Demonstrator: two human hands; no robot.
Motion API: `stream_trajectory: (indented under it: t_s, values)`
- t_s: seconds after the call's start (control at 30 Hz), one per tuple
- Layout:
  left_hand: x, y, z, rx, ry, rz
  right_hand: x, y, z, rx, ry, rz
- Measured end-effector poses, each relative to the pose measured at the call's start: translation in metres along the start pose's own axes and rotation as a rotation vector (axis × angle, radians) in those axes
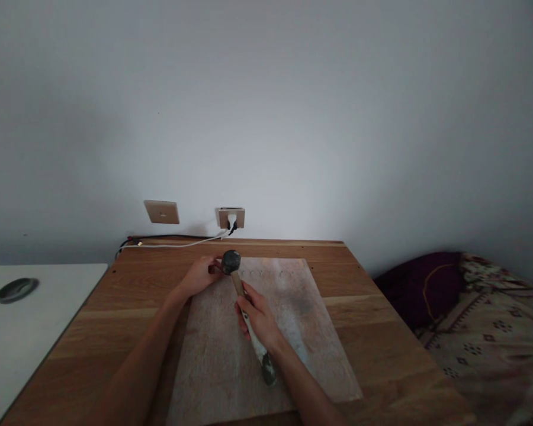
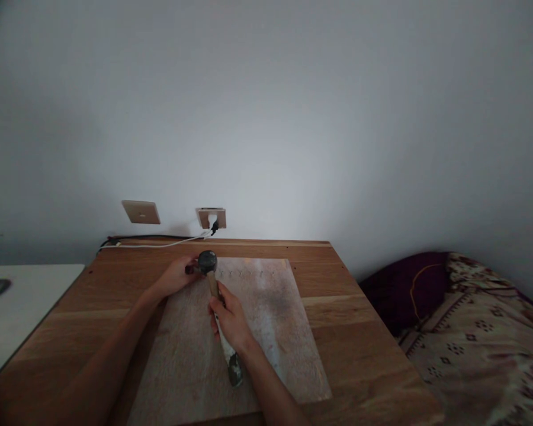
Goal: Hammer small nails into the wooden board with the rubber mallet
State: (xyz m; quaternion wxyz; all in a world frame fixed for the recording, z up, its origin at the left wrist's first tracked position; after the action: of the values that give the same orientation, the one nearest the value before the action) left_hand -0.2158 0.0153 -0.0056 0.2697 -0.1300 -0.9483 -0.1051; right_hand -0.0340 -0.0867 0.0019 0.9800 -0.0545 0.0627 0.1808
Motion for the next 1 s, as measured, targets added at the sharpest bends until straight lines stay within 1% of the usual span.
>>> stream_trajectory:
  t_s: [0.1, 0.27, 0.4, 0.53, 0.67, 0.87, 1.0]
  values:
    - [-0.0006, -0.0004, -0.0011, -0.004, -0.009, -0.004, -0.0012, 0.0002, -0.0033, 0.006, -0.020, 0.014]
    - [-0.0006, 0.0000, -0.0006, 0.001, 0.067, -0.056, -0.0004, -0.0001, -0.0069, 0.008, -0.033, 0.011]
    - [-0.0019, 0.0006, 0.0034, -0.001, 0.022, -0.034, 0.0007, 0.0019, -0.0078, 0.024, -0.029, 0.001]
    - [-0.0025, 0.0013, 0.0077, -0.014, -0.039, -0.016, 0.0019, 0.0010, -0.0092, 0.005, -0.037, -0.015]
    - [-0.0032, 0.0011, 0.0053, -0.021, -0.067, 0.005, 0.0020, -0.0016, -0.0074, 0.014, -0.069, -0.026]
    - [-0.0020, 0.0006, 0.0005, -0.002, -0.080, -0.011, 0.0015, -0.0002, -0.0074, 0.033, -0.097, -0.008]
    - [-0.0011, 0.0011, 0.0032, 0.012, -0.035, -0.035, 0.0026, -0.0001, -0.0081, 0.026, -0.085, -0.030]
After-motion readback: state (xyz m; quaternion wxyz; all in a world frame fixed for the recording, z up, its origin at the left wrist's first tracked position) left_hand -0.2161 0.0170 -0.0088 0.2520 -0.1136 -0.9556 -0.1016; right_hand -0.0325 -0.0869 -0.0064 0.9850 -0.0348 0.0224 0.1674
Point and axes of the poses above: each hand's wrist, its own y-axis towards the middle knuckle, its own x-axis out of the back of the hand, z = x × y, the point moved 5 cm from there along y, towards the middle knuckle
